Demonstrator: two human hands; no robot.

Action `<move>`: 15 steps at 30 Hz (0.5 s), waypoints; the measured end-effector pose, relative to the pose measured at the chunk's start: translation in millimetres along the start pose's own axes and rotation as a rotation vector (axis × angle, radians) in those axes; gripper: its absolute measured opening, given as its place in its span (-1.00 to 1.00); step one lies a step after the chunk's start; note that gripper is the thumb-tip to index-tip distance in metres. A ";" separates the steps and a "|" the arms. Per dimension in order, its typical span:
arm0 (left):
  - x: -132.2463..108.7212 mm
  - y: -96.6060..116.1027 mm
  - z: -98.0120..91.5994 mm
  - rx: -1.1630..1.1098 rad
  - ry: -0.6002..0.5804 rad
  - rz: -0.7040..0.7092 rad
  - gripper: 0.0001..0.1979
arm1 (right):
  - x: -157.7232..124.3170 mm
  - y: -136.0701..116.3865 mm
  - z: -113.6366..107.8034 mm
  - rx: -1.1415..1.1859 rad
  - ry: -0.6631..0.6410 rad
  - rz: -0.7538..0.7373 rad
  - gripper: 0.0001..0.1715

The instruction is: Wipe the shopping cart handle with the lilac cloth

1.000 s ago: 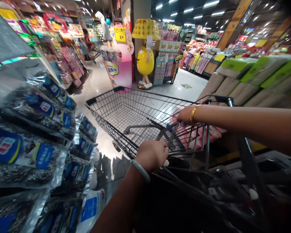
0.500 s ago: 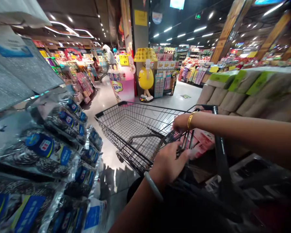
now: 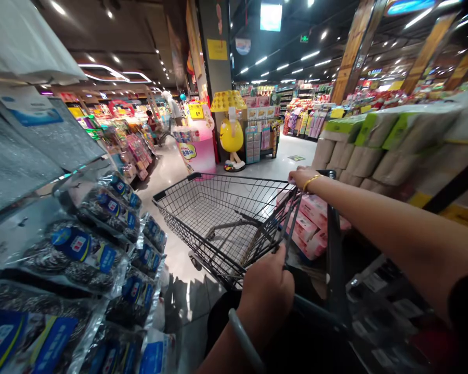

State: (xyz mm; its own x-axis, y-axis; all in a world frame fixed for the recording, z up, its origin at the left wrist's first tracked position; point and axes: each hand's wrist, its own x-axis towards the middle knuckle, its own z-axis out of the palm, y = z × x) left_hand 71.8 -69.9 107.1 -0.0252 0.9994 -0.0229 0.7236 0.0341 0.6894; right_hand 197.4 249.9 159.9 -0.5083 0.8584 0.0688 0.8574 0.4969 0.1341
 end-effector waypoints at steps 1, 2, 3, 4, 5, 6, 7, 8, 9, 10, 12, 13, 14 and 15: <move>0.2 -3.5 0.3 -0.030 0.009 0.015 -0.34 | -3.5 3.2 4.9 0.019 -0.002 0.036 -0.61; 0.4 -7.1 0.8 -0.060 0.017 0.037 -0.33 | -7.2 5.5 8.9 0.038 -0.017 0.070 -0.57; 0.4 -10.3 1.4 -0.086 0.024 0.058 -0.33 | -10.8 7.3 11.7 0.060 -0.039 0.097 -0.55; 0.3 -13.1 1.9 -0.106 0.028 0.075 -0.34 | -14.3 8.7 13.4 0.089 -0.058 0.109 -0.55; 0.2 -15.3 2.2 -0.118 0.028 0.084 -0.34 | -17.9 9.8 14.2 0.120 -0.075 0.112 -0.57; 0.2 -16.7 2.0 -0.123 0.024 0.085 -0.33 | -21.5 10.9 14.3 0.150 -0.086 0.110 -0.59; 0.5 -17.5 1.4 -0.121 0.016 0.079 -0.32 | -25.3 11.9 14.1 0.176 -0.089 0.105 -0.61; 1.3 -17.5 0.2 -0.116 0.003 0.067 -0.32 | -29.4 12.8 13.8 0.196 -0.081 0.103 -0.60; 2.8 -17.0 -1.5 -0.112 -0.007 0.053 -0.32 | -33.9 13.4 13.6 0.211 -0.065 0.104 -0.59; 5.1 -16.1 -3.6 -0.113 -0.012 0.037 -0.35 | -38.8 13.6 13.5 0.221 -0.047 0.109 -0.57; 12.5 -13.7 -8.2 -0.129 -0.009 0.001 -0.42 | -49.2 11.6 13.4 0.239 -0.019 0.110 -0.55; 17.4 -12.4 -10.3 -0.128 -0.005 -0.018 -0.43 | -54.6 9.4 13.3 0.251 -0.017 0.101 -0.56; 22.8 -11.5 -12.2 -0.112 -0.004 -0.042 -0.41 | -60.0 6.7 12.8 0.263 -0.023 0.086 -0.57; 28.5 -11.0 -13.6 -0.080 -0.007 -0.068 -0.37 | -65.3 3.6 12.2 0.275 -0.034 0.067 -0.57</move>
State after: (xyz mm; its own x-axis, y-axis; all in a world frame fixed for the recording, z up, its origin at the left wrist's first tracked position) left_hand 53.7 -41.9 108.8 -0.0676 0.9948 -0.0766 0.6633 0.1022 0.7413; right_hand 234.6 197.2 143.8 -0.4507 0.8920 0.0350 0.8811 0.4508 -0.1429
